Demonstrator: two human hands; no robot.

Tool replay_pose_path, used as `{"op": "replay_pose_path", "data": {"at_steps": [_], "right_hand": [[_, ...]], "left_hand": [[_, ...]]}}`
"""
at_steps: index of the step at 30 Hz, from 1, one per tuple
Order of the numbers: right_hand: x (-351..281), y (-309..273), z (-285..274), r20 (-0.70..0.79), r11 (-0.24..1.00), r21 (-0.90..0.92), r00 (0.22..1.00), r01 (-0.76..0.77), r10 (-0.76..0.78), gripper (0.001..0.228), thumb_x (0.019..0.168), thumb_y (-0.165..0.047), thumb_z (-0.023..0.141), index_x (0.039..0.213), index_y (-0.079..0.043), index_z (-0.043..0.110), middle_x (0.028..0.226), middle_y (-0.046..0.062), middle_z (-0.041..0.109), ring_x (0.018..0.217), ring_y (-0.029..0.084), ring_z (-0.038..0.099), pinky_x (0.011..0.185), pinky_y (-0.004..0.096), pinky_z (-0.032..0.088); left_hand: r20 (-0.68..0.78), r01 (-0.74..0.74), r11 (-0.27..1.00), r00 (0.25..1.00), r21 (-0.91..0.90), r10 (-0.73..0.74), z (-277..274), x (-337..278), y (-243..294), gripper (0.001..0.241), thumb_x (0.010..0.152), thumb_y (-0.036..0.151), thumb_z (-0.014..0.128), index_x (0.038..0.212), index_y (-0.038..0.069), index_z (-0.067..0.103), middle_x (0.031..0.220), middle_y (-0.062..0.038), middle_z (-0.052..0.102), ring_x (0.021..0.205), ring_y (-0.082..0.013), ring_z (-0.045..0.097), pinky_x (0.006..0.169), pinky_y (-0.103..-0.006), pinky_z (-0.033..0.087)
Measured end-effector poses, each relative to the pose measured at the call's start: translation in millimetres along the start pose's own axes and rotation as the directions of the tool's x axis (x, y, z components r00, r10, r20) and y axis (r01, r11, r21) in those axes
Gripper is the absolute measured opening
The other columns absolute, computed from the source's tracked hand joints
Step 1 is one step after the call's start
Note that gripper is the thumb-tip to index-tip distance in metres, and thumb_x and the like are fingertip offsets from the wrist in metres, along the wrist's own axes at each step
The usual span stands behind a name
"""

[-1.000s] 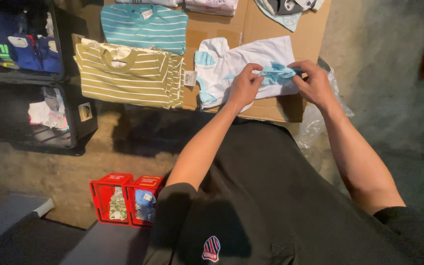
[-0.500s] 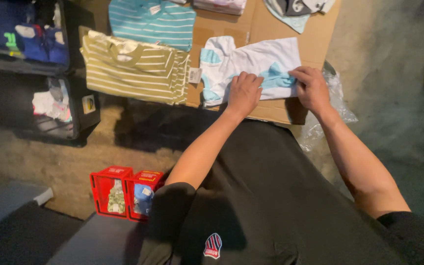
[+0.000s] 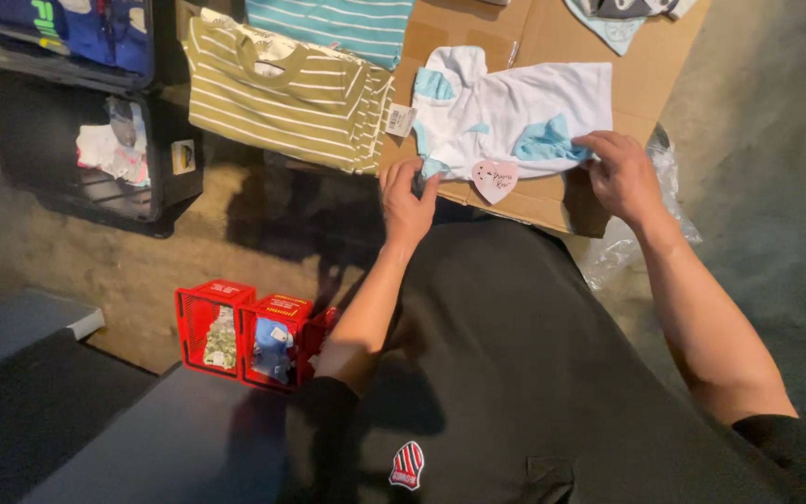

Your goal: Sorting and folding small clothing items from a plastic bag onto a cardboard surface and then into bins.

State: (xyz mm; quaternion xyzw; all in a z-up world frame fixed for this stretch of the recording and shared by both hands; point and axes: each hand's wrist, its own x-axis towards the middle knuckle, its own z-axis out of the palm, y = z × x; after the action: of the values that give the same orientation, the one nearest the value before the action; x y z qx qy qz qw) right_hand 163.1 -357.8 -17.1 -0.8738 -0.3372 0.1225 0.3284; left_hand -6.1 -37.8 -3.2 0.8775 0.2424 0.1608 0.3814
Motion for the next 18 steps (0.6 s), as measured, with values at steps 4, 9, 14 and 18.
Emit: {"op": "replay_pose_path", "data": {"at_steps": [4, 9, 14, 18], "right_hand": [[1, 9, -3, 0.022, 0.995, 0.086, 0.998, -0.059, 0.057, 0.052, 0.085, 0.006, 0.065, 0.13, -0.019, 0.072, 0.122, 0.012, 0.068, 0.111, 0.041, 0.065, 0.1, 0.052, 0.051], [-2, 6, -2, 0.068, 0.99, 0.075, 0.991, -0.118, 0.114, 0.056, 0.082, 0.003, 0.066, 0.135, -0.018, 0.069, 0.126, 0.017, 0.063, 0.116, 0.043, 0.062, 0.104, 0.054, 0.048], [9, -6, -30, 0.123, 0.977, 0.14, 0.982, -0.161, 0.145, 0.053, 0.085, -0.009, 0.067, 0.137, -0.009, 0.068, 0.131, 0.029, 0.061, 0.117, 0.054, 0.06, 0.101, 0.062, 0.047], [40, -6, -53, -0.1, 0.986, 0.005, 0.981, -0.165, 0.165, 0.028, 0.103, -0.01, 0.067, 0.123, 0.009, 0.072, 0.126, 0.021, 0.068, 0.091, 0.034, 0.065, 0.074, 0.04, 0.052]], "left_hand": [[0.028, 0.106, 0.977, 0.994, -0.183, -0.103, 4, 0, -15, 0.028, 0.087, 0.021, 0.081, 0.111, 0.015, 0.068, 0.099, -0.007, 0.073, 0.098, -0.0302, 0.069, 0.086, -0.0379, 0.053], [0.164, 0.01, 0.961, 0.985, 0.277, -0.058, -2, -3, -30, 0.033, 0.079, 0.034, 0.077, 0.107, 0.02, 0.067, 0.08, -0.002, 0.067, 0.09, -0.0249, 0.065, 0.085, -0.0404, 0.044], [0.172, 0.01, 0.958, 0.983, 0.286, -0.061, -10, 6, -7, 0.054, 0.07, 0.037, 0.081, 0.117, 0.019, 0.063, 0.095, -0.007, 0.068, 0.098, -0.03, 0.064, 0.086, -0.0463, 0.046], [0.081, -0.165, 0.963, 0.985, 0.212, 0.151, -24, 45, 55, 0.044, 0.083, 0.022, 0.077, 0.12, 0.007, 0.059, 0.11, -0.008, 0.065, 0.1, -0.0297, 0.064, 0.091, -0.0408, 0.05]]}}
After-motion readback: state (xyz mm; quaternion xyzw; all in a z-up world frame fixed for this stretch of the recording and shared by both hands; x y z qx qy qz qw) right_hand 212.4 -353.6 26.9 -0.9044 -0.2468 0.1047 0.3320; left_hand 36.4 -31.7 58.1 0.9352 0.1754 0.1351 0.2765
